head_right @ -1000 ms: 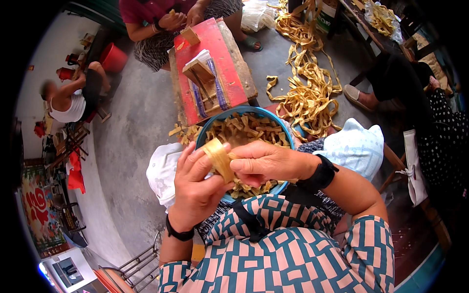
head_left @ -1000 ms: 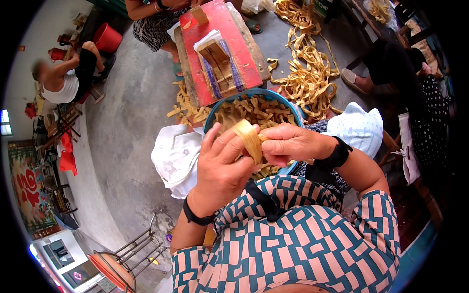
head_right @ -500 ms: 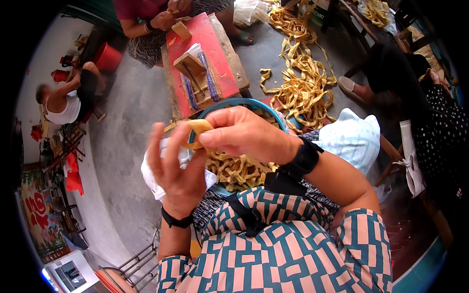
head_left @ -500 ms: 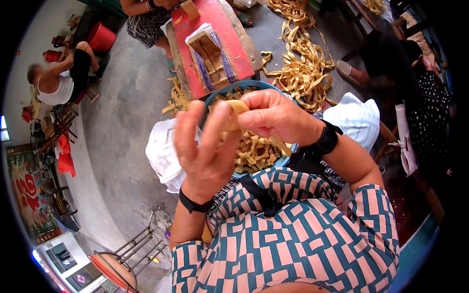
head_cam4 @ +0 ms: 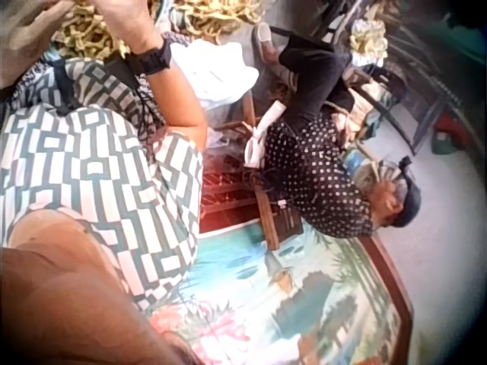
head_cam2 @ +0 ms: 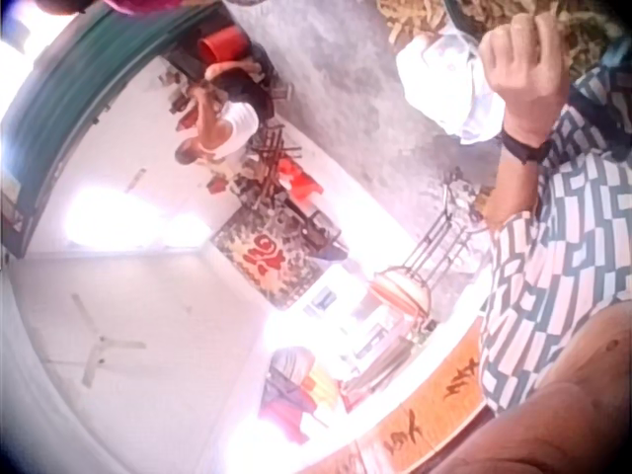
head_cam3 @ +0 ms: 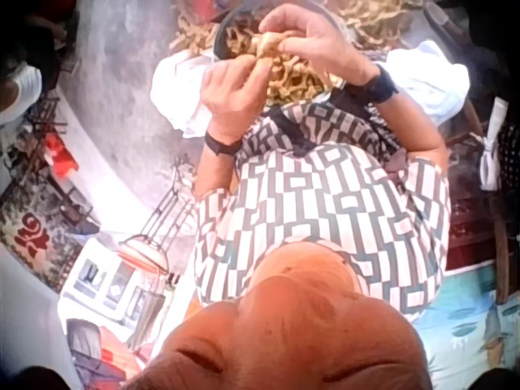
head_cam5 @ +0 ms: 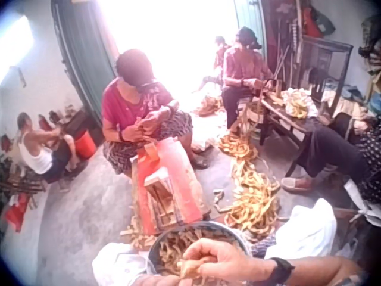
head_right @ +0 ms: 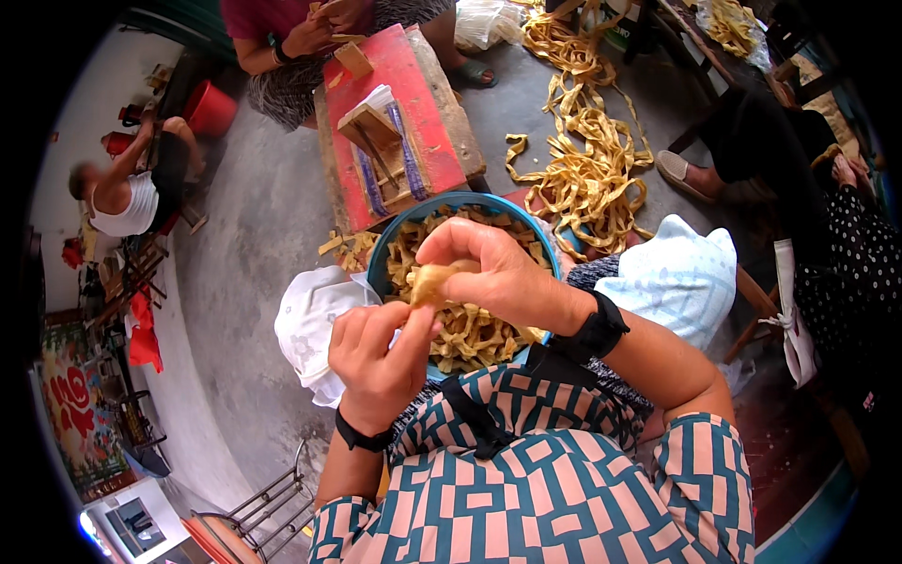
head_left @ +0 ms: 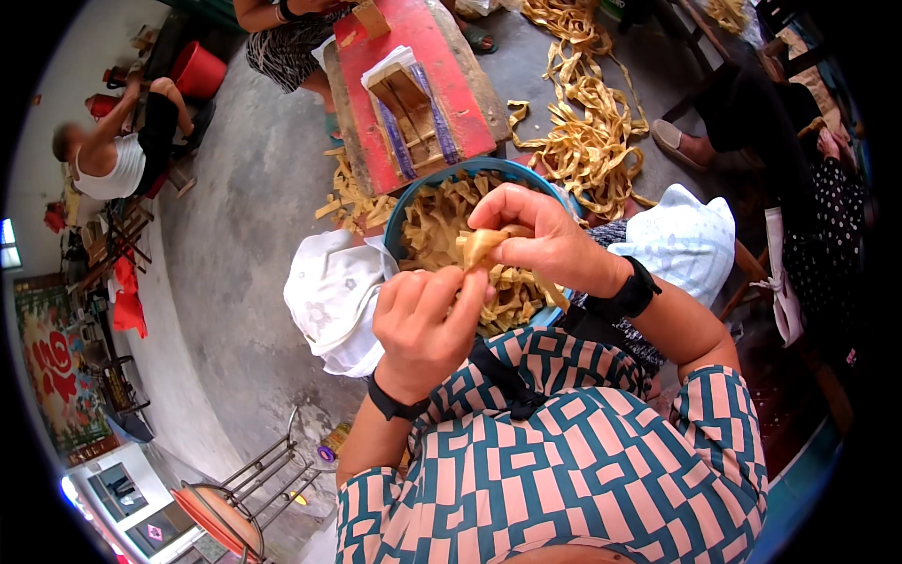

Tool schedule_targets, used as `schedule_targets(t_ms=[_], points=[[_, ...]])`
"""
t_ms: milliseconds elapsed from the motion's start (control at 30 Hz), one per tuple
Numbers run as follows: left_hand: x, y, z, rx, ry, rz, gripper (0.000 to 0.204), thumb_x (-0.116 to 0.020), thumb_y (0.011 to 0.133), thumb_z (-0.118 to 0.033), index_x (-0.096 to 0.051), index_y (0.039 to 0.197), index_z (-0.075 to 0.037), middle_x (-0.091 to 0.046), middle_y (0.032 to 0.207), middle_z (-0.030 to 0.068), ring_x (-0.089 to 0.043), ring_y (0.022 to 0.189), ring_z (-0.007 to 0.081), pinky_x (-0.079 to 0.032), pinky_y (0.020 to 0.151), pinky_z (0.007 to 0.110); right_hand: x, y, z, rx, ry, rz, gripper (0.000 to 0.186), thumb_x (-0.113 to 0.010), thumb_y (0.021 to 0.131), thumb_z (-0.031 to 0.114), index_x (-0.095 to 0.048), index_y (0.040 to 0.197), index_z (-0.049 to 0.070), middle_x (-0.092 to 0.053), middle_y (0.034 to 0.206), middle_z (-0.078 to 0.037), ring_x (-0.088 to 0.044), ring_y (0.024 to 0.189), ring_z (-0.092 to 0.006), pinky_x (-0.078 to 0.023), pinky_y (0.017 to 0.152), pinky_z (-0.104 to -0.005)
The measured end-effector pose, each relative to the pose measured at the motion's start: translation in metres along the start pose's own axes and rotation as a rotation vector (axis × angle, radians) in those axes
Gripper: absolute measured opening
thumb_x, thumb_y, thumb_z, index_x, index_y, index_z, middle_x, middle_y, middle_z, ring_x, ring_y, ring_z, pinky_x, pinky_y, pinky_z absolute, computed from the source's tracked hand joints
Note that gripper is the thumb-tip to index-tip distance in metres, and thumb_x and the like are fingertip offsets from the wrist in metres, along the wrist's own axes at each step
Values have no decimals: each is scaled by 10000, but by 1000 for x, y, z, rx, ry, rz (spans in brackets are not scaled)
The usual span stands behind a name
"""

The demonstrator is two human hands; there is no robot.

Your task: The person assembles objects from strips of material, folding the strips by hand and inserting them into a wooden frame on a stand.

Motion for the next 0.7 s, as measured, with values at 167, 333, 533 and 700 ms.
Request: schedule_targets(t_ms=[167, 333, 533, 700], points=[[-20, -13, 22, 291, -382, 28, 144, -797, 838, -130, -721, 945, -69, -676, 803, 59, -626, 721, 278, -460, 664, 363, -12, -8, 5, -57, 234, 123, 454, -650, 962, 28, -544, 1403, -12, -637, 1186, -33, -602, 1074, -75, -509, 950, -245], [-30, -25, 27, 867, -1181, 170, 104, -749, 933, -91, -710, 986, -10, -689, 766, 3, -626, 646, 113, -471, 588, 260, -11, -7, 6, 72, -123, 156, 413, -643, 966, 23, -576, 1371, -18, -661, 1186, -38, -623, 1064, -101, -514, 917, -255], [-40, -23, 23, 1072, -1343, 72, 117, -733, 949, -83, -690, 1014, 4, -698, 811, 18, -610, 663, 54, -480, 556, 200, -4, -3, 11, 246, -340, 119, 423, -634, 963, 2, -566, 1381, -8, -664, 1048, -39, -623, 952, -102, -510, 839, -248], [-42, -28, 26, 1031, -1354, 72, 103, -735, 949, -92, -695, 1005, -15, -681, 815, 7, -597, 670, 40, -468, 574, 180, -5, -7, 3, 209, -367, 111, 410, -643, 966, 10, -567, 1367, -13, -664, 1001, -29, -591, 852, -75, -490, 752, -237]])
Point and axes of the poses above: each hand's wrist, its own y-axis towards the middle knuckle, its own x-axis out of the back of the hand, z = x × y, the point moved 4 cm from there along y, towards the middle knuckle
